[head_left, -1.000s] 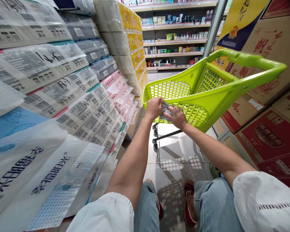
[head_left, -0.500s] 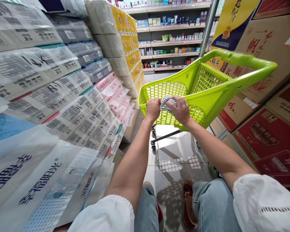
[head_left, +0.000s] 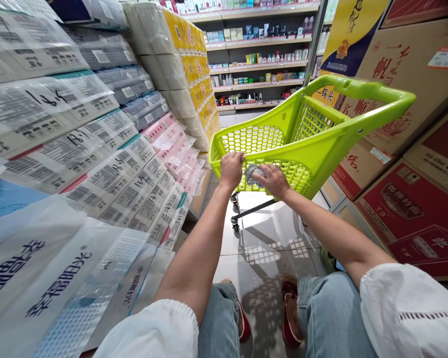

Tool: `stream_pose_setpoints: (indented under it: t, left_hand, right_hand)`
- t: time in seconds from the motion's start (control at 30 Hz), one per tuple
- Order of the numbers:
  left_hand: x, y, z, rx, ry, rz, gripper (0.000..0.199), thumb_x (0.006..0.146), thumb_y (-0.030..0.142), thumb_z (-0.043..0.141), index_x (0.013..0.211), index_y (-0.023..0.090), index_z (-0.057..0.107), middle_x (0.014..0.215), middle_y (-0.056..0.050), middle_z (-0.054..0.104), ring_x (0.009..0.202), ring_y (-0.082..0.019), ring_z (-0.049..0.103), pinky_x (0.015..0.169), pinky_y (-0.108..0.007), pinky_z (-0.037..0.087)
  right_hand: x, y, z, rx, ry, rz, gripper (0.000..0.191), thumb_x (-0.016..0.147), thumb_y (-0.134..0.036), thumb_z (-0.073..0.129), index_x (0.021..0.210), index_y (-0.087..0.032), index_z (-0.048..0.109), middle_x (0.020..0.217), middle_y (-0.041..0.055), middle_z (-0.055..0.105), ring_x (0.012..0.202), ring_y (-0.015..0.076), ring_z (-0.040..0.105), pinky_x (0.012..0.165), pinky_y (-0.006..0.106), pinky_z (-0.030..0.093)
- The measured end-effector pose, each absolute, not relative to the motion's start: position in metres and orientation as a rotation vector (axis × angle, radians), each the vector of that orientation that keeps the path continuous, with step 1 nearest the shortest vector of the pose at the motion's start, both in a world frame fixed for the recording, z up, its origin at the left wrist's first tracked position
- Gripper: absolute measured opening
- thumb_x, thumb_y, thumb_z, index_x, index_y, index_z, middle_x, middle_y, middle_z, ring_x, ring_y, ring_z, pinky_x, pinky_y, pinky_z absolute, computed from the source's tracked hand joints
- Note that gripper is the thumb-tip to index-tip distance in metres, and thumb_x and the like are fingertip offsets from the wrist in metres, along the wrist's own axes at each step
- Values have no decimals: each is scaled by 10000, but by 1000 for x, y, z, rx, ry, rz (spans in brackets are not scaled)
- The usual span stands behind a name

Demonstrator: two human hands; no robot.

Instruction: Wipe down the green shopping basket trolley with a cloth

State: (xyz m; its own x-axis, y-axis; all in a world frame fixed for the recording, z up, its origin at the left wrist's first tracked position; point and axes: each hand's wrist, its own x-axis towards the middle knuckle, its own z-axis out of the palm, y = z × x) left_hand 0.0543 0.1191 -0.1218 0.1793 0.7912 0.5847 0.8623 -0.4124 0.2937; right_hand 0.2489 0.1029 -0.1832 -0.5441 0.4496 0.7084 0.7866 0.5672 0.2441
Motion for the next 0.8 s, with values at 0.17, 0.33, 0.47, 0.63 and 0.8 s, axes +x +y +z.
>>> stream_pose_setpoints:
  t: [0.17,0.33,0.47,0.63,0.8]
  left_hand:
    - [59,109,-120,-2317,-1567,-1046,364,964,271,377,1287,218,536,1319,-108,573,1249,-246,469,1077,-401,308]
    - [72,92,-130,-2268,-1519,-1003,316,971,331,367,1163,207,586,1264,-138,571,1241,-266,457,1068,-417,314]
    - [84,86,-147,-2352,-1493,-807,288,969,304,351,1018,204,617,1079,-135,620,1079,-273,522,961,-413,385]
    - [102,96,-161,-2337,-1524,-717,249,910,164,397,951,202,641,983,-133,630,1017,-292,535,878,-422,421]
    - [118,106,-165,-2327,-1653,-751,311,888,119,364,961,161,664,980,-171,631,1017,-323,535,846,-467,427]
  right_hand:
    - [264,111,-143,-1125,-1908,-766,290,959,-273,451,1190,-287,624,1266,99,563,1096,250,475,900,390,368]
    - [264,106,-182,-1064,-2119,-731,282,950,-260,470,1166,-326,638,1238,70,595,1002,211,495,854,358,369]
    - [269,98,-214,-1026,-2268,-725,279,938,-228,490,1133,-341,653,1215,58,619,950,190,502,824,344,349]
    - [284,101,-192,-1059,-2183,-760,282,938,-239,484,1145,-342,647,1226,57,605,983,205,500,843,354,355]
    - [290,114,-148,-1178,-1889,-760,293,961,-275,437,1184,-287,627,1277,96,559,1090,250,471,897,394,362]
